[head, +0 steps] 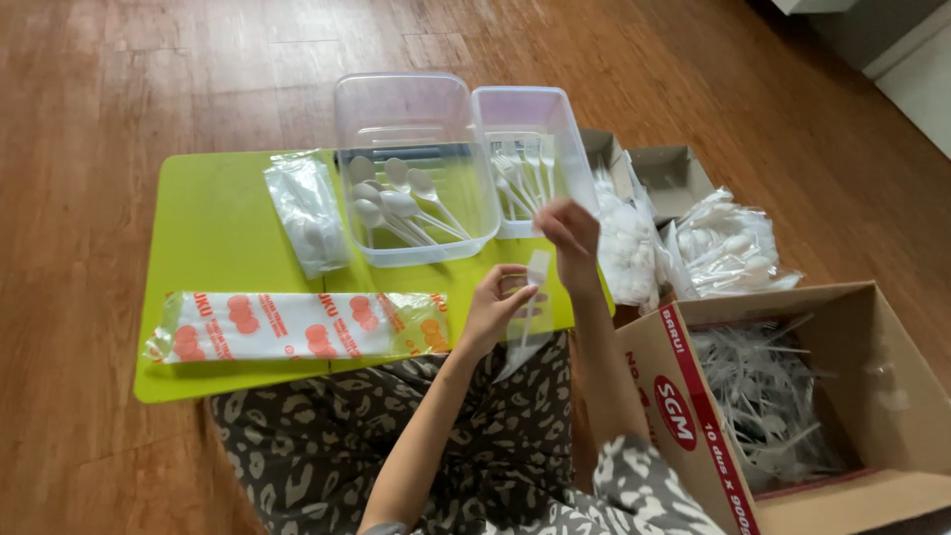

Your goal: Packaging individual plastic spoons and forks into plastic sleeves.

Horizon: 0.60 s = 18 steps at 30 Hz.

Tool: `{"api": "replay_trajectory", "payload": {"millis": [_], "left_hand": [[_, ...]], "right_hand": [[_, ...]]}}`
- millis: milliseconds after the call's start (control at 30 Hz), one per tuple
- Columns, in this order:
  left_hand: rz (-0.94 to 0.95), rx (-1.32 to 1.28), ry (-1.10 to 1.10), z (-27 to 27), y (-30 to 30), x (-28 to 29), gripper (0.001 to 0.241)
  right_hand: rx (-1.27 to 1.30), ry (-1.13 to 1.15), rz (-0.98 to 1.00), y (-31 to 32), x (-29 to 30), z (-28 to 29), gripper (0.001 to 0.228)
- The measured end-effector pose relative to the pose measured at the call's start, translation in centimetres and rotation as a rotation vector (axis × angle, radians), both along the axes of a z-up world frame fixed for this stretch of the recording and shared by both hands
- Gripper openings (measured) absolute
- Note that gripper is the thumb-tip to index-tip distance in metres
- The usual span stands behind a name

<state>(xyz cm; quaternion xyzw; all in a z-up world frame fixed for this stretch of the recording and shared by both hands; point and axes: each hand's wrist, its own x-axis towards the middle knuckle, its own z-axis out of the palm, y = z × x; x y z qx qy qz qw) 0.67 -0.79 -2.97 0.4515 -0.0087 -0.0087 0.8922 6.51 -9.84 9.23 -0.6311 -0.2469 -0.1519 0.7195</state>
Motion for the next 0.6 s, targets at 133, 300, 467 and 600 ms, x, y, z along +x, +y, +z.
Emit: {"api": "replay_trajectory", "payload": {"millis": [133, 300, 467, 600], "left_hand": [[-0.005, -0.022, 0.032, 0.1, 0.0, 0.2, 0.040], [-0.031, 0.028, 0.078, -1.5, 0.1, 1.3, 0.040], [-0.051, 0.056, 0.101, 2.7, 1.3, -0.4, 0.039], [-0.077, 0.101, 0.115, 0.6, 1.0, 0.8, 0.039]], "right_hand": [[-0.323, -0.084, 0.112, 4.9, 6.0, 0.9, 0.016], [-0.884, -0.262, 0.079, 11.6, 9.6, -0.8, 0.030], [-1.236, -0.118, 0.154, 14.3, 9.8, -1.8, 0.039], [-1.661, -0.047, 0.026, 16.6, 10.8, -3.1, 0.037]]}}
